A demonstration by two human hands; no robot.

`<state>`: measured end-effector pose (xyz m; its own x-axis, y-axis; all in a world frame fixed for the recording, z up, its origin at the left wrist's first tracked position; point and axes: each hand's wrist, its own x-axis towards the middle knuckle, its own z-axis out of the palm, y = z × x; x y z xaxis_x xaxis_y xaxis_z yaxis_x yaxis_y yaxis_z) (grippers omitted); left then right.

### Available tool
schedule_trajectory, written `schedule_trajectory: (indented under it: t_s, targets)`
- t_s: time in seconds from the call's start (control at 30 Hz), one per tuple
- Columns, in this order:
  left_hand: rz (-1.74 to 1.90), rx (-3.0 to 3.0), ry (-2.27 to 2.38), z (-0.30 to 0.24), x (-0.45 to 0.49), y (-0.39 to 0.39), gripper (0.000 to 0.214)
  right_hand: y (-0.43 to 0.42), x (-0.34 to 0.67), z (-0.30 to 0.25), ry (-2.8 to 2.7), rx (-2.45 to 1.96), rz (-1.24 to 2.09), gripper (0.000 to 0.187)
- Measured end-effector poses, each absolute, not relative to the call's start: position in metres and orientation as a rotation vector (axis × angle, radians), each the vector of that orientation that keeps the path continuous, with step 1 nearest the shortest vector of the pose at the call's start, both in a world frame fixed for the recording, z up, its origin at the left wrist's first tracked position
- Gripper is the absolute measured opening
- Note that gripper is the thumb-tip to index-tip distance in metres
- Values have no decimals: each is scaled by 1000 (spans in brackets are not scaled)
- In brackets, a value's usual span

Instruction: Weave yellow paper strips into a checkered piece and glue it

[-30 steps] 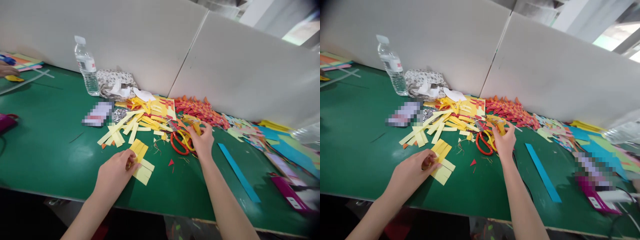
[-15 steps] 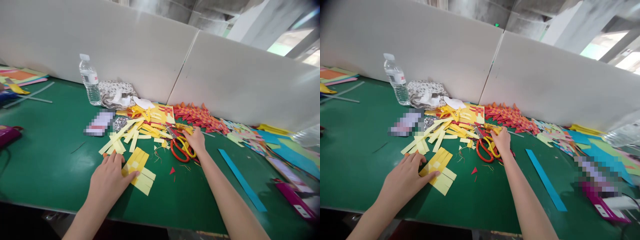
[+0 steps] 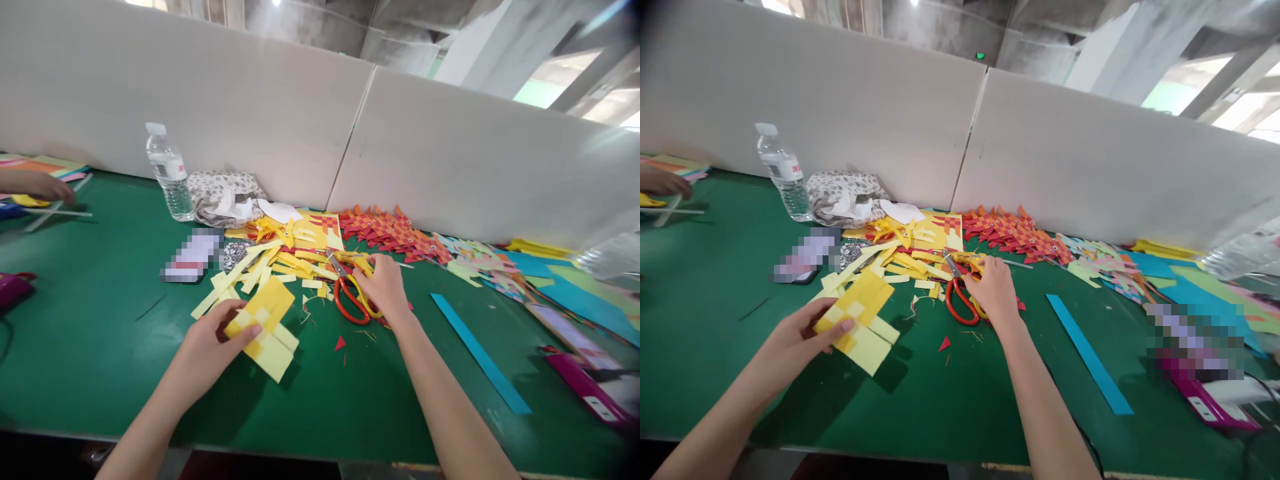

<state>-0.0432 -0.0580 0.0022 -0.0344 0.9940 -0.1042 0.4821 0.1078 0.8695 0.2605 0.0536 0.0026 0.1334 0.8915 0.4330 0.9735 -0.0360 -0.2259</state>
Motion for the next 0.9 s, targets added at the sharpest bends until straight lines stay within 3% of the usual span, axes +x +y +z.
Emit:
schedule_trajectory:
  t_s: [0.1,0.33,0.53,0.8,0.9]
  targets:
    - [977,1196,1405,9,-46,-54,43,28,256,14,-2030,-2003,-46,21]
    - [1009,808,1137,23,-32,-28,41,13,247,8,-2029,-2196,37,41]
    - [993,854,1110,25,-19,-5,43,13,247,13,-1916,-2200,-126,19]
    - [1219,768,952,21,13,26,41,10,232,15,-1643,-1798,175,25]
    - [1344,751,912,9,21,41,40,4,227,14,-1632,-1785,107,30]
